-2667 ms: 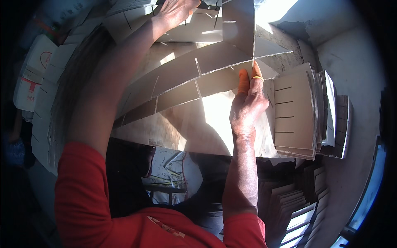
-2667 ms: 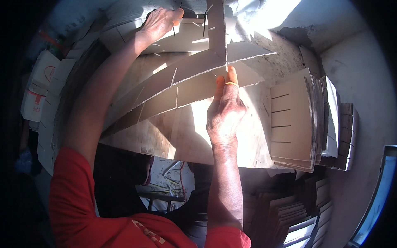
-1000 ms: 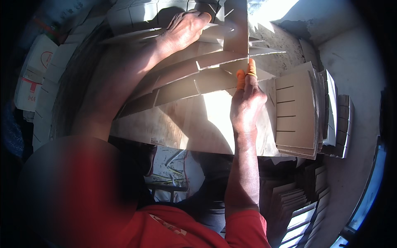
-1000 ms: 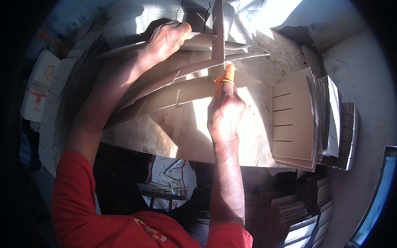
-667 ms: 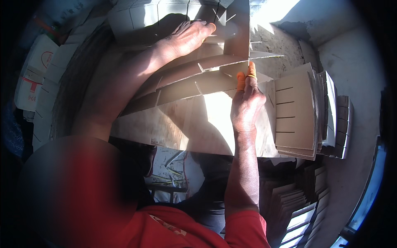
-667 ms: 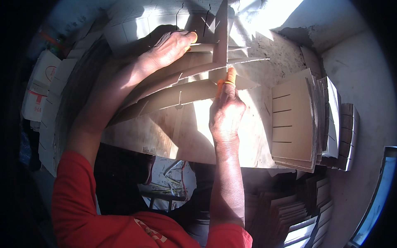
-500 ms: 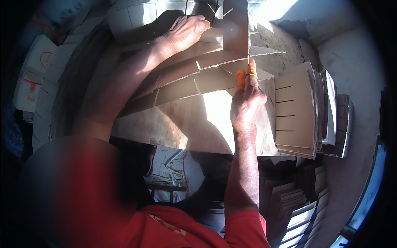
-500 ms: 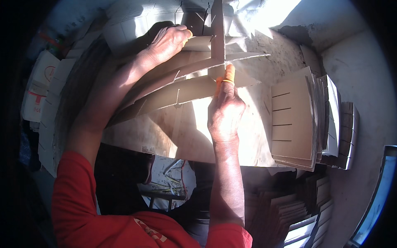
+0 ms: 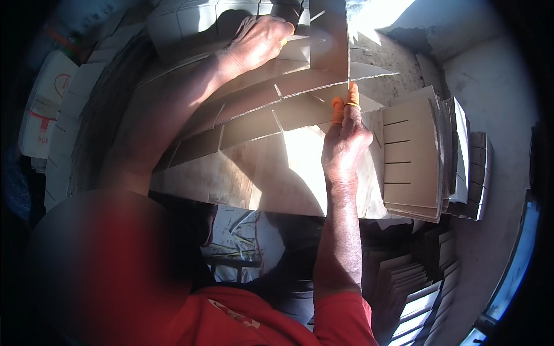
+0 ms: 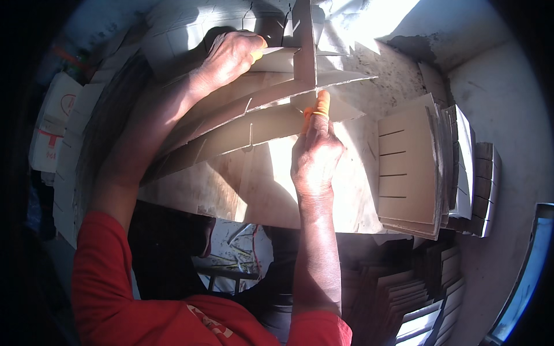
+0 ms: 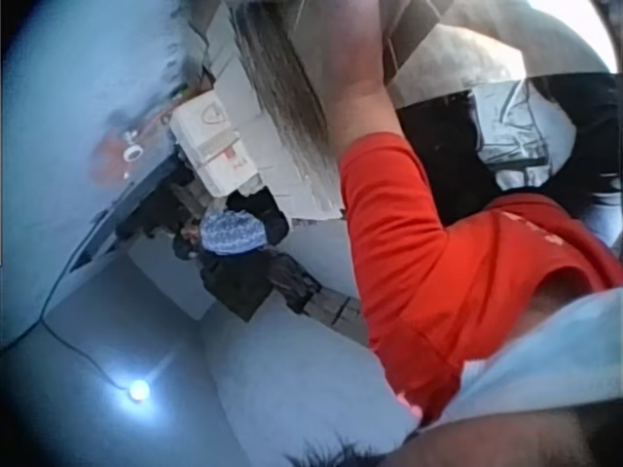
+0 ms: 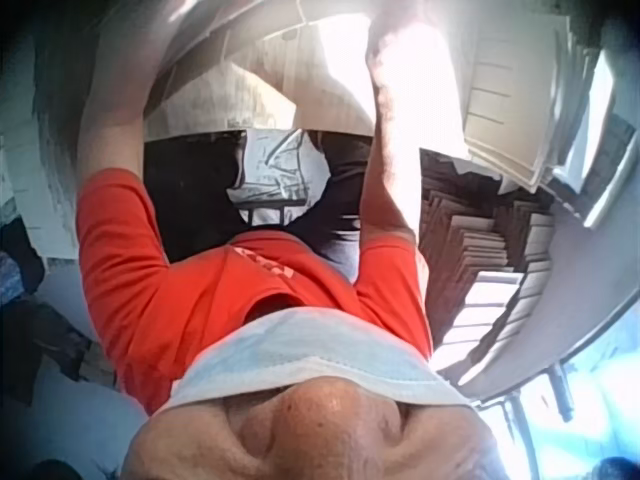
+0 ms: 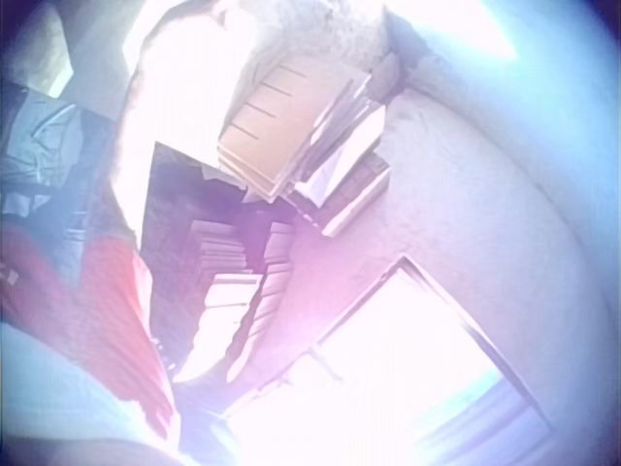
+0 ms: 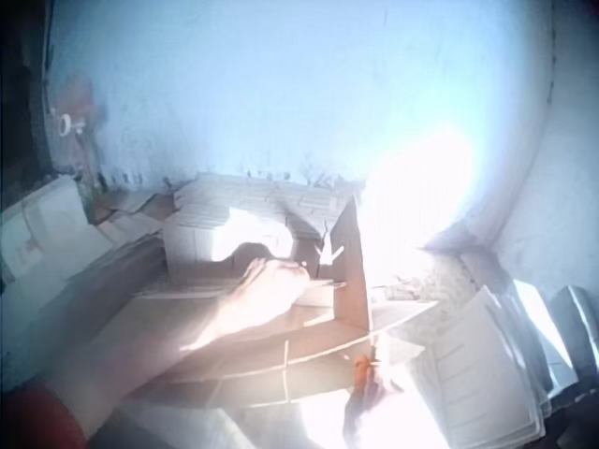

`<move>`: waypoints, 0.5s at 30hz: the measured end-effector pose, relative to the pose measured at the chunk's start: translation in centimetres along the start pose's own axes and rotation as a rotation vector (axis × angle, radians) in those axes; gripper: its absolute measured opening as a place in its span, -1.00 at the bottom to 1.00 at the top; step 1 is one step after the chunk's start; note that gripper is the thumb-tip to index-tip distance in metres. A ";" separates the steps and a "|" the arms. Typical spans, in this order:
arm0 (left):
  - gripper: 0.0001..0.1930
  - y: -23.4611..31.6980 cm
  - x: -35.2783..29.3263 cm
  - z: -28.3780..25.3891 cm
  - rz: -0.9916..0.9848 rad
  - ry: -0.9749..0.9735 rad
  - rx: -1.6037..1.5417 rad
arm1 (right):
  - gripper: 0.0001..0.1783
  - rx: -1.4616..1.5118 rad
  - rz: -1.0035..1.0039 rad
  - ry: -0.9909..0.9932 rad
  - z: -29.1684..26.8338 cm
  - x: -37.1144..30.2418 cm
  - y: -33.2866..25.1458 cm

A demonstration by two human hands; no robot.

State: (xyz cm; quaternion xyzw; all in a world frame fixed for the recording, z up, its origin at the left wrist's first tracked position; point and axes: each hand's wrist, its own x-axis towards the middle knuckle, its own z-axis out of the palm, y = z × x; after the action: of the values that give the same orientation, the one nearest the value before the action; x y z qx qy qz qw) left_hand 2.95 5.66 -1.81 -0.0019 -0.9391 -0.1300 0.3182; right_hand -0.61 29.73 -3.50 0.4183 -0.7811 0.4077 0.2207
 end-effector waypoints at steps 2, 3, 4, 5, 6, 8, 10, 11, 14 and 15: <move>-0.91 0.0 0.2 0.2 -0.008 -0.003 -0.003 | -0.49 -0.017 0.011 -0.027 -0.2 0.1 0.0; -0.91 0.0 0.2 0.4 -0.018 -0.017 -0.009 | -0.49 -0.024 0.016 -0.044 -0.2 0.0 -0.1; -0.90 0.0 0.2 0.5 -0.027 -0.031 -0.014 | -0.49 -0.032 0.040 -0.063 -0.2 0.0 -0.2; -0.92 0.0 0.1 0.5 0.011 -0.022 -0.045 | -0.50 -0.041 0.064 -0.082 -0.1 0.0 -0.3; -0.93 0.0 0.0 0.5 0.050 -0.014 -0.077 | -0.50 -0.049 0.088 -0.101 -0.1 0.0 -0.4; -0.90 0.1 -0.2 0.3 0.076 -0.007 -0.097 | -0.51 -0.040 0.078 -0.078 -0.1 0.1 -0.5; -0.87 -0.1 -0.1 0.3 0.057 -0.007 -0.076 | -0.51 -0.018 0.042 -0.034 -0.2 0.2 -0.3; -0.90 -0.2 0.0 0.2 0.052 -0.053 -0.079 | -0.51 0.002 0.010 -0.004 -0.3 0.2 -0.2; -0.91 -0.7 -0.3 -0.2 0.064 -0.111 -0.093 | -0.50 -0.009 0.057 -0.064 -0.4 0.3 -0.6; -0.92 -0.4 -0.5 -0.3 0.095 -0.077 -0.109 | -0.50 -0.030 0.098 -0.106 -0.5 0.3 -0.8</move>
State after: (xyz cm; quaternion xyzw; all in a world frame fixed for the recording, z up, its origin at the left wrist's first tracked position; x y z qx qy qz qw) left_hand 3.48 5.25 -1.93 -0.0687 -0.9410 -0.1654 0.2870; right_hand -0.05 29.73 -2.66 0.3972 -0.8172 0.3836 0.1652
